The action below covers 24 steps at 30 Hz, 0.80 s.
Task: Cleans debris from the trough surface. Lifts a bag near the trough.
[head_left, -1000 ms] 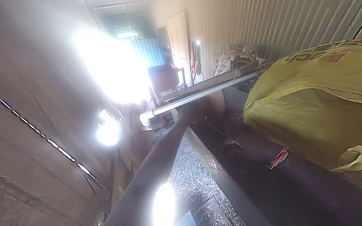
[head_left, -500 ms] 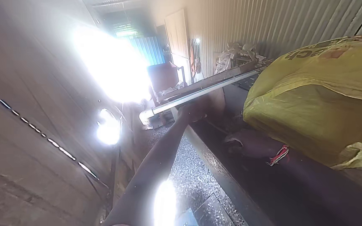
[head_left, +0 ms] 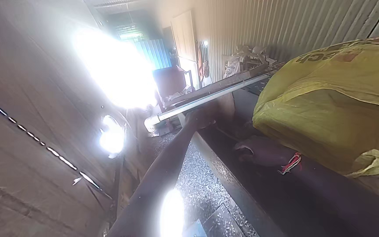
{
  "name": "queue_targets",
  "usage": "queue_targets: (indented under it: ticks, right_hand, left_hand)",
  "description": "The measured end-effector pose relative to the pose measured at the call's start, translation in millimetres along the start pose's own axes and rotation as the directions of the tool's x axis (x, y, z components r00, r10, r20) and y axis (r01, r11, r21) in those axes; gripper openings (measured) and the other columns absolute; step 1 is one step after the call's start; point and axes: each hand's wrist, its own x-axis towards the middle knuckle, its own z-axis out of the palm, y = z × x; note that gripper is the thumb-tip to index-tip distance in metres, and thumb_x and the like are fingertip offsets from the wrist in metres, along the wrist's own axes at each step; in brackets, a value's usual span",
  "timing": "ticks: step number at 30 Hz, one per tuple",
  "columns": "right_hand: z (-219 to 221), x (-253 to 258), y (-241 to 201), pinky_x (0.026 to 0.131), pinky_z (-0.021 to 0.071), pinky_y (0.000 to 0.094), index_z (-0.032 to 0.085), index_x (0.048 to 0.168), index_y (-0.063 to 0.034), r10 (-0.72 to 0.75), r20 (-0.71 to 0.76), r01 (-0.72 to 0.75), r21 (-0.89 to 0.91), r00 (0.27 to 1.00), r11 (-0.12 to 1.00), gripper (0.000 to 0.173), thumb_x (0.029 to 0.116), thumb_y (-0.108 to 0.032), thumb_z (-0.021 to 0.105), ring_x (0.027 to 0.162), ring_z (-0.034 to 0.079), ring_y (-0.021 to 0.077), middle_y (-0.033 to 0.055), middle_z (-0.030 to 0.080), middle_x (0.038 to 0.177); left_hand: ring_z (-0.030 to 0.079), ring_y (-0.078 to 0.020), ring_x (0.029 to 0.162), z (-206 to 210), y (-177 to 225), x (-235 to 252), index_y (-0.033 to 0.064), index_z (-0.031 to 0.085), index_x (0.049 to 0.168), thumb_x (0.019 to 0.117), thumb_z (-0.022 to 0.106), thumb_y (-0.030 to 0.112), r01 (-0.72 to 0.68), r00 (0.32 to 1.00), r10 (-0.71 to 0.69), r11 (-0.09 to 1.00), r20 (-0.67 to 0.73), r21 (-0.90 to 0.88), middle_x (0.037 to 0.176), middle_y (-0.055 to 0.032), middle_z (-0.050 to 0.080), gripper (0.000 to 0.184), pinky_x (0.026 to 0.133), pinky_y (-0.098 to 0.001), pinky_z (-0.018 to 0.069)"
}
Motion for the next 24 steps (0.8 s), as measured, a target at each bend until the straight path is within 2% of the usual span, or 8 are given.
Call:
queue_targets:
  ticks: [7, 11, 14, 17, 24]
  right_hand:
    - [-1.8, -1.3, -2.0, 0.098, 0.0507, 0.0590, 0.059, 0.144, -0.0289, 0.016, -0.005, -0.016, 0.005, 1.000, 1.000, 0.051, 0.0991, -0.052, 0.062, 0.114, 0.066, 0.0315, 0.0096, 0.071, 0.124]
    - [-2.3, -1.8, -2.6, 0.102, 0.0489, 0.0571, 0.058, 0.146, -0.0295, 0.010, -0.012, -0.010, 0.002, 1.000, 1.000, 0.053, 0.0994, -0.054, 0.061, 0.120, 0.064, 0.0297, 0.0067, 0.069, 0.130]
    - [-2.1, -1.0, -1.7, 0.104, 0.0490, 0.0556, 0.056, 0.148, -0.0299, 0.003, -0.027, -0.002, 0.025, 1.000, 1.000, 0.054, 0.0997, -0.053, 0.061, 0.119, 0.065, 0.0264, 0.0022, 0.070, 0.130]
    - [-2.8, -2.0, -2.0, 0.103, 0.0489, 0.0567, 0.051, 0.152, -0.0305, 0.008, -0.028, -0.007, 0.034, 1.000, 0.999, 0.057, 0.0996, -0.053, 0.061, 0.118, 0.066, 0.0273, 0.0016, 0.071, 0.128]
    - [-2.2, -2.2, 0.0, 0.104, 0.0477, 0.0571, 0.052, 0.151, -0.0315, -0.007, -0.054, 0.009, 0.036, 0.999, 0.999, 0.057, 0.0991, -0.053, 0.061, 0.119, 0.065, 0.0267, -0.0004, 0.072, 0.126]
  left_hand:
    - [0.067, -0.0260, 0.117, -1.2, 3.9, -3.3, 0.0321, 0.073, 0.119, 0.0839, 0.057, 0.077, 0.001, 1.000, -0.001, 1.000, -0.004, 0.022, 0.119, -0.0013, 0.073, 0.059, 0.096, -0.0643, 0.0512]
    - [0.066, -0.0263, 0.118, 2.2, 1.6, 2.3, 0.0334, 0.072, 0.119, 0.0827, 0.058, 0.078, 0.019, 1.000, -0.019, 0.999, 0.009, 0.031, 0.121, -0.0008, 0.073, 0.059, 0.096, -0.0649, 0.0509]
    - [0.065, -0.0259, 0.120, 0.8, 2.3, 0.8, 0.0339, 0.072, 0.121, 0.0828, 0.057, 0.079, 0.019, 1.000, -0.019, 0.999, 0.014, 0.030, 0.123, -0.0004, 0.072, 0.061, 0.098, -0.0645, 0.0502]
    - [0.065, -0.0248, 0.120, 0.0, 3.7, -0.3, 0.0357, 0.072, 0.121, 0.0830, 0.057, 0.079, 0.016, 1.000, -0.017, 0.999, 0.020, 0.036, 0.123, 0.0006, 0.072, 0.059, 0.098, -0.0645, 0.0501]
    - [0.066, -0.0272, 0.120, -3.6, 6.7, -4.5, 0.0328, 0.072, 0.121, 0.0845, 0.059, 0.076, 0.011, 1.000, -0.012, 1.000, 0.019, 0.025, 0.122, -0.0018, 0.072, 0.058, 0.098, -0.0652, 0.0501]
